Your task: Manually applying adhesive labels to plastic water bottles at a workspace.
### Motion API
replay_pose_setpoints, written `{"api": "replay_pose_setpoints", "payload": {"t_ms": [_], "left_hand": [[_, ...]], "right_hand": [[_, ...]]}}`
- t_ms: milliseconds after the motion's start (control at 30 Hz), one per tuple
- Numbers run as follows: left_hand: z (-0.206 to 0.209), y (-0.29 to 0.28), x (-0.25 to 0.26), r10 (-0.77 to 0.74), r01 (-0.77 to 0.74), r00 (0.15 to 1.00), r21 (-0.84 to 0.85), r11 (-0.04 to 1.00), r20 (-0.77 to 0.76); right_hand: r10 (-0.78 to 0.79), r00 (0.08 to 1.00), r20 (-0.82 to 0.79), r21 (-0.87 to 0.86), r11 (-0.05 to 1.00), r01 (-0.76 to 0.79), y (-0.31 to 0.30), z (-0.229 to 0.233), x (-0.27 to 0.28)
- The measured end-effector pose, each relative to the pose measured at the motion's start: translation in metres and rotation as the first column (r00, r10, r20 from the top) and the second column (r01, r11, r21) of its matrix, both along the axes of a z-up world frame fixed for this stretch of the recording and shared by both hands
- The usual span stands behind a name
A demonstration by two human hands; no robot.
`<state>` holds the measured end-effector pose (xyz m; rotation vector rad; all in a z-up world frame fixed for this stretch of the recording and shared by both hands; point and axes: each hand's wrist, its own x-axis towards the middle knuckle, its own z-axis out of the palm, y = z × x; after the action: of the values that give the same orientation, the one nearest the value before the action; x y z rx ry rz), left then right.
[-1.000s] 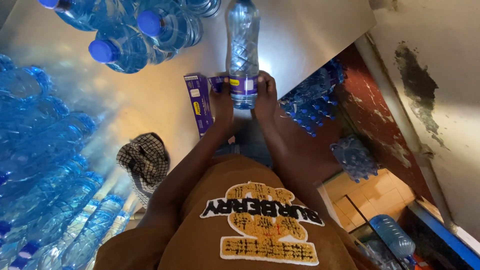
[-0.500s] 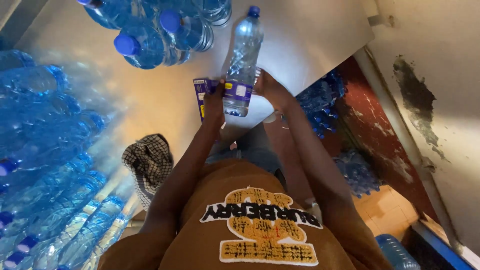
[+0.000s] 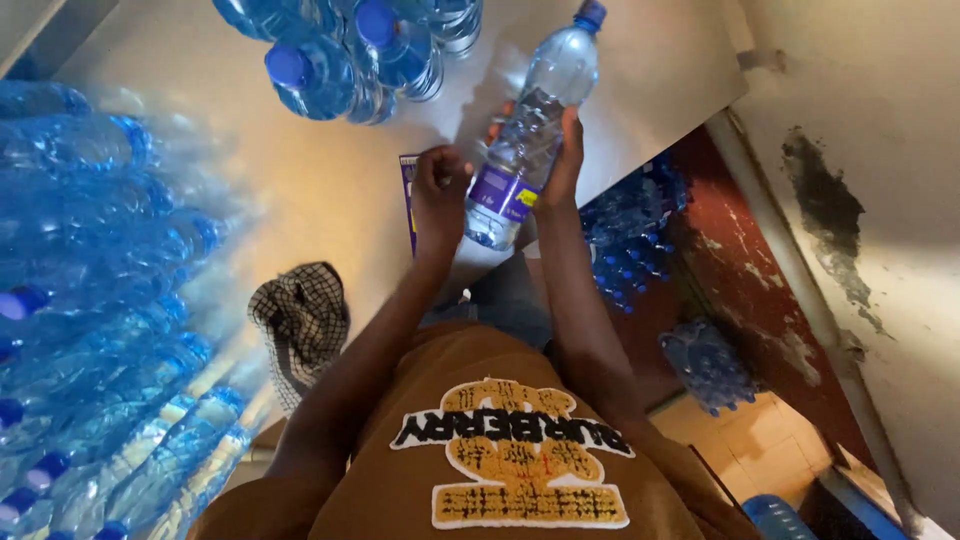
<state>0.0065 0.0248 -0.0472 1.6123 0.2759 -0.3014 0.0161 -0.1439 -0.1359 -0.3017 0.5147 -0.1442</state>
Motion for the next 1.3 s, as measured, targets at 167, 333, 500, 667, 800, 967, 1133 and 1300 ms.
{"api": "replay_pose_setpoints", "payload": {"t_ms": [167,333,500,667,800,967,1133,1300], "left_hand": [[0.023,-0.025,-0.026,-0.542,0.215,0.705,0.589,0.779,0.458],[0.022,-0.033,0.002,-0.633,0.486,0.759,0.513,0.708,0.155],[-0.005,-0.008,0.060,-0.767,0.753,0.641,-0.200,0.627,0.007],[-0.024,0.027,0.082,-0.475,0.501,0.865,-0.238,0.832,0.161],[-0.066,0.069,0.072,-0.389,0.345,0.921,0.478,0.808,-0.008],[-0.100,0.076,0.045,-0.305,0.379,0.925,0.614,0.692,-0.227],[-0.137,0.064,0.046,-0.295,0.231,0.955,0.718,0.656,-0.038],[-0.139,0.080,0.042,-0.251,0.204,0.968,0.606,0.769,-0.007]], "right_hand": [[-0.074,0.988,0.135,-0.323,0.939,0.115,-0.015,0.021,-0.005],[-0.045,0.950,0.308,-0.265,0.955,0.131,-0.022,0.041,-0.001],[-0.033,0.979,0.203,-0.517,0.845,0.135,-0.012,0.038,-0.001],[0.069,0.975,0.210,-0.876,0.456,0.156,-0.022,0.018,0.036],[0.115,0.990,0.085,-0.949,0.314,0.045,0.003,0.051,0.062],[0.152,0.988,0.030,-0.968,0.251,-0.009,0.006,0.045,0.069],[0.106,0.994,-0.027,-0.997,0.064,-0.033,0.000,0.007,0.038],[-0.032,0.910,-0.413,-0.844,0.388,-0.369,0.059,0.083,-0.018]]}}
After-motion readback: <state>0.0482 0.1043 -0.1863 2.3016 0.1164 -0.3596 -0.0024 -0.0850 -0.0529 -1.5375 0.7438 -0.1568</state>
